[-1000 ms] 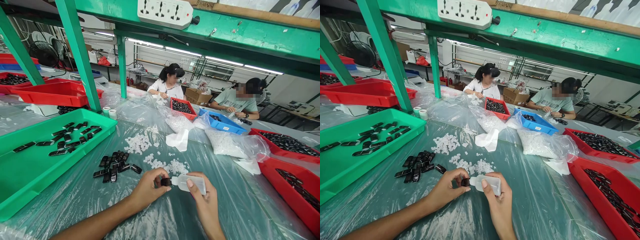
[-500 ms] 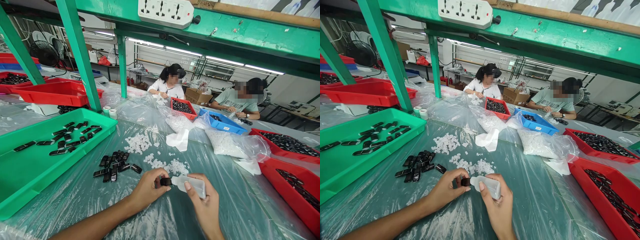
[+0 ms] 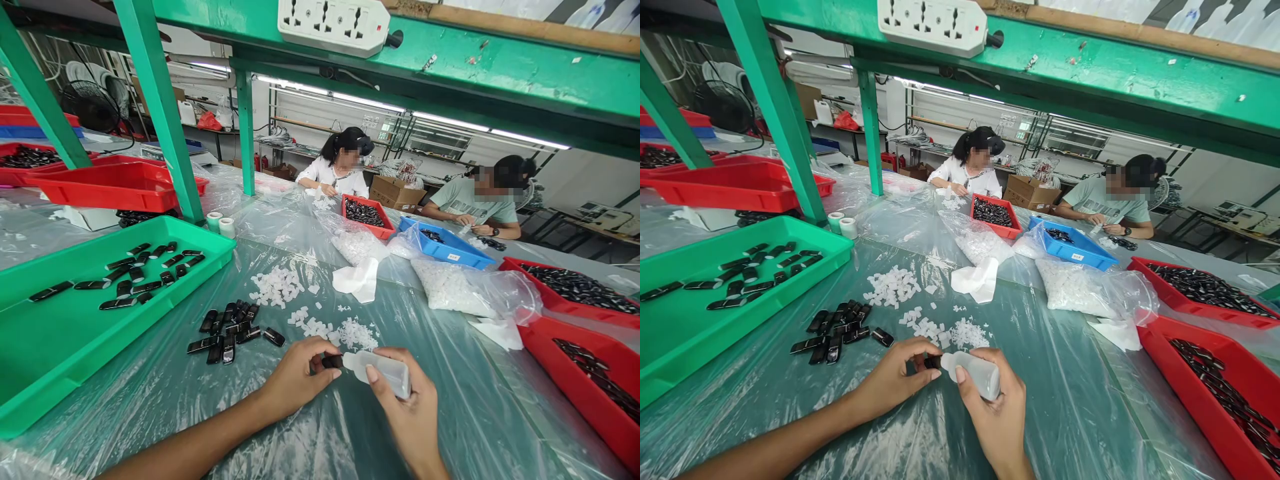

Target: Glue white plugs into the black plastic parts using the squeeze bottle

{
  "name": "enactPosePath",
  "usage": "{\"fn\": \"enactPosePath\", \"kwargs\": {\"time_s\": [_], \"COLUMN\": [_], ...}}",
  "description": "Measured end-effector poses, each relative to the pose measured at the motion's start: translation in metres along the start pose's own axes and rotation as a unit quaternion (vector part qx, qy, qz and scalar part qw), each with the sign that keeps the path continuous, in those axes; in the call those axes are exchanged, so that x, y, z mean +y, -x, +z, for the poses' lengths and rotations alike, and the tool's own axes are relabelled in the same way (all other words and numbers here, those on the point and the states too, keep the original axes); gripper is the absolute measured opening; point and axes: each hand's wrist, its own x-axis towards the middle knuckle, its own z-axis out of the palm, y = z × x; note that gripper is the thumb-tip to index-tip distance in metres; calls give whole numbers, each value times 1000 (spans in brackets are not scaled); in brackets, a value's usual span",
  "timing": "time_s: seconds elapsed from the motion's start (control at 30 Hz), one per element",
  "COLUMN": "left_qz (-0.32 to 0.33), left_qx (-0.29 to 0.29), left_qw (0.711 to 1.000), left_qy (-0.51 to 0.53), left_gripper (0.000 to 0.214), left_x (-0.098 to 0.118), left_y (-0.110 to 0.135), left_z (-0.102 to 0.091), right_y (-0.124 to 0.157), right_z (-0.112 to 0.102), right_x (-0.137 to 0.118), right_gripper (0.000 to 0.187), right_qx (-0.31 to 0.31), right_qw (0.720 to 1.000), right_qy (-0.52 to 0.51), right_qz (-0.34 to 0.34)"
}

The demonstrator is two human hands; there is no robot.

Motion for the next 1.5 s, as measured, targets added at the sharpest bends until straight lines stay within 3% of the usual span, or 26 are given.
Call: {"fn": "enactPosePath", "kwargs": {"time_s": [0.2, 0.47, 0.6, 0.77, 0.93, 1.17, 1.5], "left_qz": [6, 16, 20, 8, -10, -7, 1], "left_qx": [10, -30, -27, -15, -1, -1, 18], "left_qw": [1000, 999, 999, 1000, 999, 997, 999], "left_qy": [-17, -18, -29, -10, 39, 74, 44], "left_gripper": [6, 25, 25, 25, 24, 20, 19], "left_x": [2, 2, 2, 1, 0, 0, -2], "left_y": [0, -1, -1, -1, 0, 0, 0], "left_z": [1, 0, -1, 0, 1, 0, 0], "right_y": [-3, -6, -8, -11, -12, -14, -13], "right_z": [-7, -5, -6, -6, -4, -3, -3], "right_x": [11, 7, 7, 14, 21, 23, 22], "right_gripper": [21, 20, 22, 24, 26, 30, 27], "right_qx": [-62, -58, -97, -101, -89, -72, -61], "right_qw": [997, 998, 994, 986, 957, 915, 955], "right_qy": [30, -13, -35, -93, -205, -305, -216], "right_qz": [-24, -7, 37, 90, 186, 254, 195]}}
